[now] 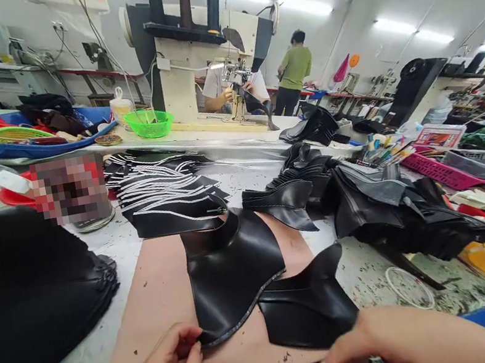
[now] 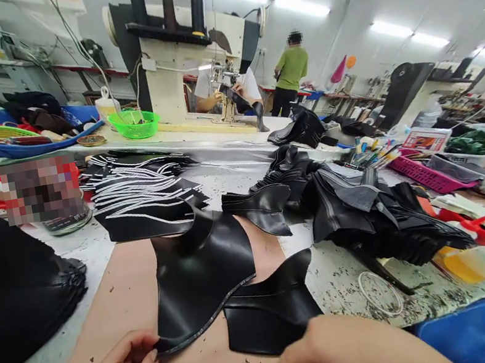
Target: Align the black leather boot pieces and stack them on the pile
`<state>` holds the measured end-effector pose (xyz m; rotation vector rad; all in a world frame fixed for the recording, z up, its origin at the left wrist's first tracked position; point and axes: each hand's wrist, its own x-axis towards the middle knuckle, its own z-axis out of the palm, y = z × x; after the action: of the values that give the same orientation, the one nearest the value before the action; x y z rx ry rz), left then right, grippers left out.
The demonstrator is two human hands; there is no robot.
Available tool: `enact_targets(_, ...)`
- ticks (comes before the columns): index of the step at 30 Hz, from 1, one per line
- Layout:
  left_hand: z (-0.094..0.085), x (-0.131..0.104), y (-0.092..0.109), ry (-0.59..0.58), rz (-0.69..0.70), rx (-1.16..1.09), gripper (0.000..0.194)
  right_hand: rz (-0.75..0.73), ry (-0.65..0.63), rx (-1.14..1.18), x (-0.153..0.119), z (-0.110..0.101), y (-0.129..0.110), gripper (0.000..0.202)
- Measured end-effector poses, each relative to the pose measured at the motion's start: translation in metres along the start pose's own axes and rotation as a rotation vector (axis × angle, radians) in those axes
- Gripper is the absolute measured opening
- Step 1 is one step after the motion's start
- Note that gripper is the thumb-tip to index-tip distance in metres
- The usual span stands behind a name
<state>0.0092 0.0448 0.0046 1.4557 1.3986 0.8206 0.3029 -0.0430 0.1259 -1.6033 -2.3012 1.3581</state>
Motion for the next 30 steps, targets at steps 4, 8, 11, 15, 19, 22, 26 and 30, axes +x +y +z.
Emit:
enact_targets(4, 0.003, 0.0, 0.007, -0.065, 0.063, 0.125, 0.013, 0.081, 0.527, -0.382, 0.06, 0.026, 0.01, 0.016)
enact_targets(8, 0.003, -0.009, 0.014, -0.141, 0.227, 0.331, 0.021, 0.206, 0.588, -0.718, 0.082, 0.03, 0.03, 0.003)
enact_targets(11, 0.001, -0.014, 0.018, -0.216, 0.374, 0.473, 0.027, 0.174, 0.354, -0.672, 0.062, 0.016, 0.031, 0.007)
enact_targets(15, -0.012, -0.013, 0.017, -0.292, 0.683, 0.721, 0.033, -0.043, 0.11, -0.439, 0.051, 0.007, 0.011, 0.012)
enact_targets(19, -0.028, -0.01, 0.009, -0.401, 0.821, 0.799, 0.052, -0.226, 0.079, -0.379, 0.086, 0.027, -0.015, 0.011)
enact_targets(22, -0.036, -0.009, 0.007, -0.484, 0.736, 0.781, 0.06, -0.223, 0.085, -0.436, 0.113, 0.042, -0.024, 0.015)
enact_targets(26, -0.04, -0.016, 0.008, -0.454, 0.715, 0.753, 0.068, -0.177, 0.093, -0.472, 0.126, 0.05, -0.026, 0.015)
enact_targets(30, -0.039, -0.032, 0.0, -0.271, 0.961, 0.776, 0.043, -0.146, 0.1, -0.489, 0.127, 0.053, -0.028, 0.017)
